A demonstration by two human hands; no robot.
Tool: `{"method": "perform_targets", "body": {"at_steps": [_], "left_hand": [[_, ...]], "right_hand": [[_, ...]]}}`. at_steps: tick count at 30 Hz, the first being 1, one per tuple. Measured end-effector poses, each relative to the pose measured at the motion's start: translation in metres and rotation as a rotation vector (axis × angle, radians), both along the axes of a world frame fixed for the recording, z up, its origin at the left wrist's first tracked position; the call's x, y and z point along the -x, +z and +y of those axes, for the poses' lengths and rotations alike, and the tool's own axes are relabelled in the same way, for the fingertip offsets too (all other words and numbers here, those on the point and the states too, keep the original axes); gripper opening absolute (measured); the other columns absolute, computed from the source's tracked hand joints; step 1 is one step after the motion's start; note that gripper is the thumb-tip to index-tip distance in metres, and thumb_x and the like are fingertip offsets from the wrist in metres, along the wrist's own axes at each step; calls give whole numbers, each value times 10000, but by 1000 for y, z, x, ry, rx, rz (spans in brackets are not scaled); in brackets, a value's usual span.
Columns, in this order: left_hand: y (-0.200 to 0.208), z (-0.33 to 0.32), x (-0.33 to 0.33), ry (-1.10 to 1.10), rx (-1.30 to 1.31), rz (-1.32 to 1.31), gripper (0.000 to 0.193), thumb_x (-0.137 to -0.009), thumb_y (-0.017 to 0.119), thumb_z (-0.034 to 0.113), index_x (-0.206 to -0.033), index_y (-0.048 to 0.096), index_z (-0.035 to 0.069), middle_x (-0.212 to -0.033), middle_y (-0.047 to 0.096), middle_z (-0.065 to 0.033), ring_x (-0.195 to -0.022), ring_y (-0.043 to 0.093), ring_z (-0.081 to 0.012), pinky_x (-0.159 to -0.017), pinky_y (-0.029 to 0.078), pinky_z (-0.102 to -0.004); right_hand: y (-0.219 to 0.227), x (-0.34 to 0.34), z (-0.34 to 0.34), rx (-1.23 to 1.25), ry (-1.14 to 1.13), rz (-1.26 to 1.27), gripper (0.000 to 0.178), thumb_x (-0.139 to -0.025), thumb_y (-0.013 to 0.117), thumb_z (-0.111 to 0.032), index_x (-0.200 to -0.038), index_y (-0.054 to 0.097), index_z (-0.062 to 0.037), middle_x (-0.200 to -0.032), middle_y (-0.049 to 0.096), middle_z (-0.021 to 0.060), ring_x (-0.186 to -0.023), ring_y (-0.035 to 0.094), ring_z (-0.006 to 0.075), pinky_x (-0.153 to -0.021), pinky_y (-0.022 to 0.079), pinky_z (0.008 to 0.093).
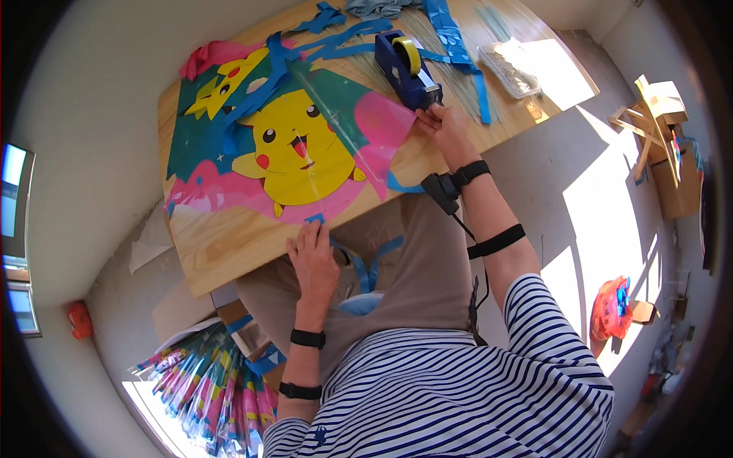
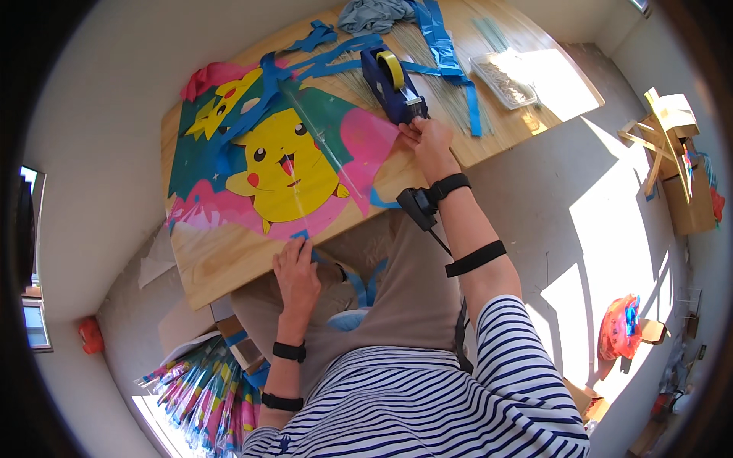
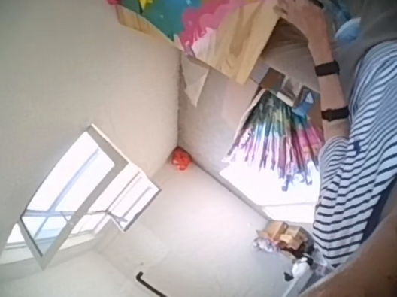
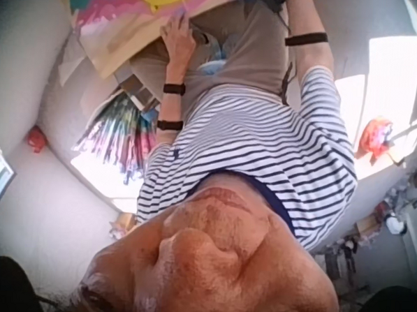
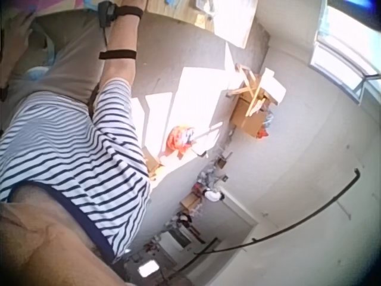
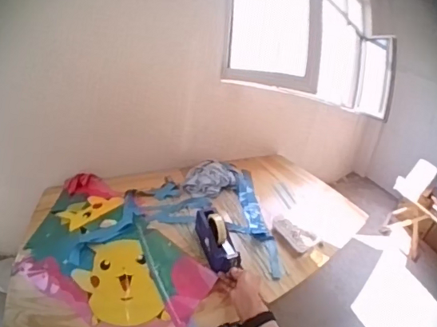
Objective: Assembling plastic kites by attaching strips and folding edges at a workshop table.
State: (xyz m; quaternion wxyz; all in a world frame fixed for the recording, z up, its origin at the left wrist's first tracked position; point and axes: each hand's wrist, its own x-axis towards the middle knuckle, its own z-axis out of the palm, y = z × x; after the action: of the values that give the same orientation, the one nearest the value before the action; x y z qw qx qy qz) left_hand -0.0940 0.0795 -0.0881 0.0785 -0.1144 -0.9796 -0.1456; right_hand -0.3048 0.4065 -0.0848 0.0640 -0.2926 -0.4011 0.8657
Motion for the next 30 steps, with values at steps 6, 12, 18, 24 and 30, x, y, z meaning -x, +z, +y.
{"method": "perform_targets", "body": {"at_steps": [6, 12, 18, 24, 30], "left_hand": [[1, 2, -1, 16, 7, 11, 442, -842, 622, 41, -1283, 589, 29, -1362, 519, -113, -1336, 454, -325, -1088, 297, -639], [3, 1, -3, 46, -4, 33, 518, -774, 722, 49, -1276, 596, 21, -1339, 511, -129, -1320, 458, -325, -1098, 314, -600], [-2, 2, -4, 63, 16, 53, 479, -795, 682, 55, -1268, 602, 41, -1291, 489, -104, -1310, 445, -323, -1094, 266, -676], [0, 5, -6, 108, 25, 73, 481, -786, 673, 48, -1263, 611, 79, -1275, 479, -92, -1265, 428, -347, -1091, 216, -726], [-6, 5, -7, 140, -33, 97, 492, -771, 661, 31, -1258, 612, 79, -1162, 475, -113, -1162, 455, -354, -1101, 200, -726]], "right_hand": [[-1, -5, 7, -181, -31, -113, 40, -881, 550, 24, -886, 572, 57, -819, 628, 169, -741, 696, 302, -666, 577, 402], [49, -7, -10, -645, 89, 131, 109, -851, 653, -50, -772, 651, 26, -699, 612, 43, -609, 574, 128, -581, 466, 250], [98, -34, -103, -1075, 890, 488, 75, -877, 697, -97, -886, 685, -24, -818, 582, 14, -759, 574, 129, -704, 466, 266], [40, -46, -203, -1634, 1269, 850, 55, -791, 659, -83, -766, 663, -35, -908, 574, 127, -908, 563, 331, -783, 467, 420], [31, -49, -230, -1903, 1345, 950, 113, -802, 605, -80, -752, 707, -76, -916, 591, 133, -920, 583, 331, -780, 469, 449]]}}
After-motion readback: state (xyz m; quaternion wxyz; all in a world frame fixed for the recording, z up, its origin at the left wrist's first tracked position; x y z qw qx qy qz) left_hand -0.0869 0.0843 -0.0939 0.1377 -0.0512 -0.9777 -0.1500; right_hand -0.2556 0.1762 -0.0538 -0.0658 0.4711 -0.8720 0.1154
